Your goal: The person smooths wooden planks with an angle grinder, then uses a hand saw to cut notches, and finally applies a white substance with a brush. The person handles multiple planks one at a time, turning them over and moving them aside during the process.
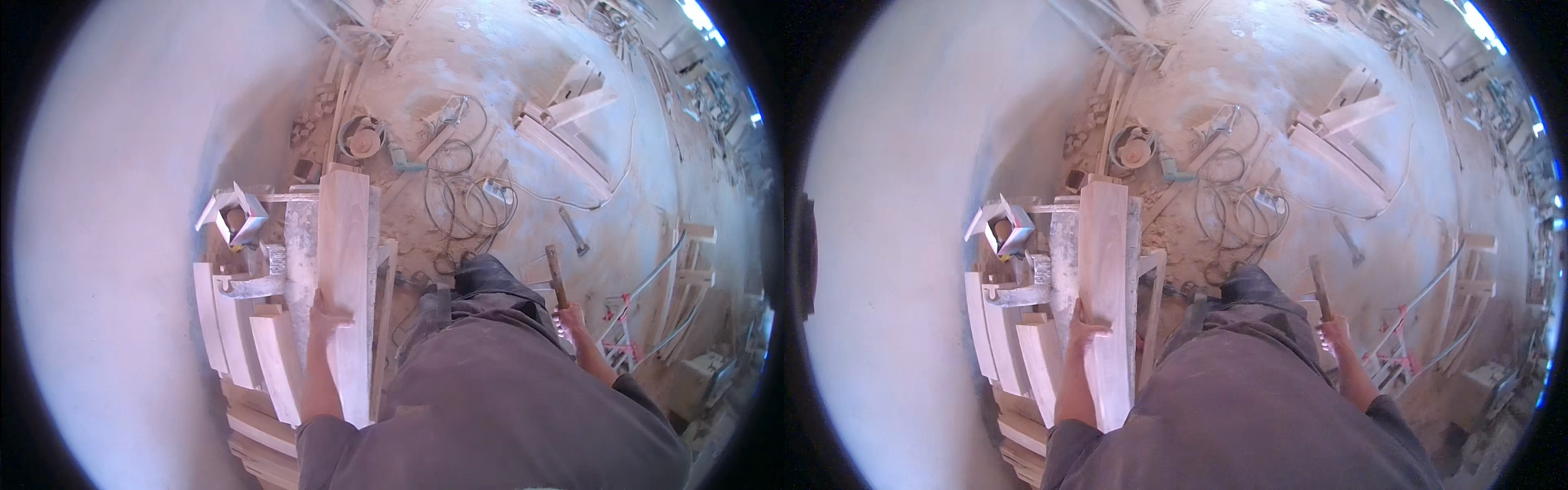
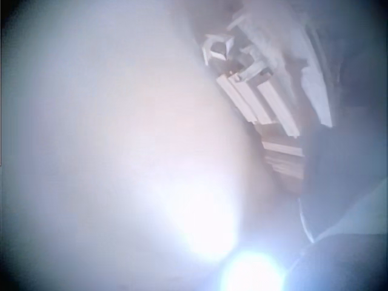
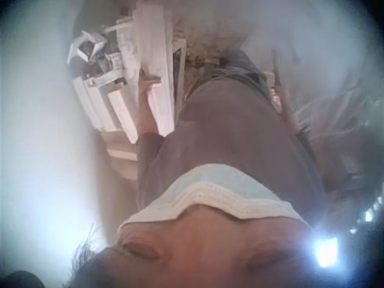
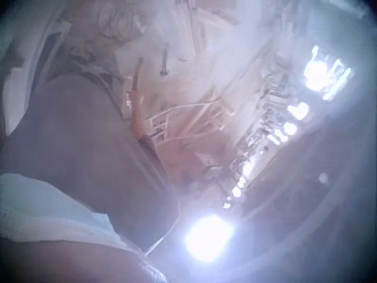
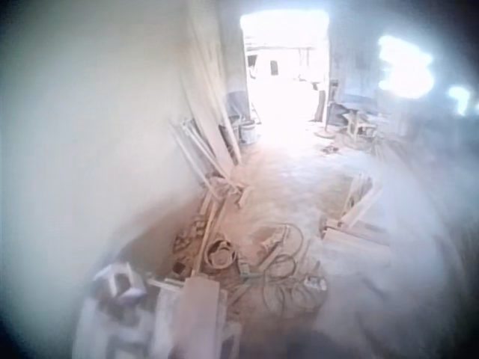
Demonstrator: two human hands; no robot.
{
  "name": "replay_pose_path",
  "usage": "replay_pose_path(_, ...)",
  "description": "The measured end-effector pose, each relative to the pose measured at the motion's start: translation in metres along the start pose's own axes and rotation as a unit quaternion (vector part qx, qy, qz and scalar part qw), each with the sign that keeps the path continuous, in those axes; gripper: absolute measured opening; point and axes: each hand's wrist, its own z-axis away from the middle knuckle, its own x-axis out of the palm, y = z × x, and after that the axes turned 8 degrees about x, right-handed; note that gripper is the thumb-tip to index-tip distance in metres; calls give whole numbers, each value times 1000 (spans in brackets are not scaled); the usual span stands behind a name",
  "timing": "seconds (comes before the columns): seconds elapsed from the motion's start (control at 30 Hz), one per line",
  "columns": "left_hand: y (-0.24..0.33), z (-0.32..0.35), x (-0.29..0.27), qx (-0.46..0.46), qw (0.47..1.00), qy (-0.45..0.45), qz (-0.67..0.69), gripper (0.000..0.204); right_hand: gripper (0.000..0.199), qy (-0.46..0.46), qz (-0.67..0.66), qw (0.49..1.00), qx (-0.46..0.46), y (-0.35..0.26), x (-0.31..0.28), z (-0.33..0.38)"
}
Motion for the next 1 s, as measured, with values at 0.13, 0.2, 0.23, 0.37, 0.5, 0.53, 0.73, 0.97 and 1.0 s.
replay_pose_path(0.13,41,3,-27,-91,994,-56,-16,125,14,-14,1,999,-38,-74,7,6)
replay_pose_path(0.2,26,5,-52,-53,995,-47,-65,122,19,-12,40,996,-76,-110,28,3)
replay_pose_path(0.23,30,12,-52,-54,987,-31,-147,119,23,-10,90,991,-99,-131,32,1)
replay_pose_path(0.37,45,5,-25,-23,965,42,-260,121,33,-27,281,923,-263,-228,71,-19)
replay_pose_path(0.5,121,-65,52,-41,914,98,-391,127,39,-48,401,843,-356,-346,136,25)
replay_pose_path(0.53,156,-89,62,-32,896,109,-429,126,39,-56,404,828,-385,-374,147,38)
replay_pose_path(0.73,200,-153,94,-121,861,115,-480,119,30,-230,287,820,-438,-478,199,58)
replay_pose_path(0.97,217,-175,116,-96,920,29,-379,135,13,-408,96,846,-329,-511,250,83)
replay_pose_path(1.0,217,-175,108,-85,931,22,-354,134,12,-447,70,838,-306,-512,255,87)
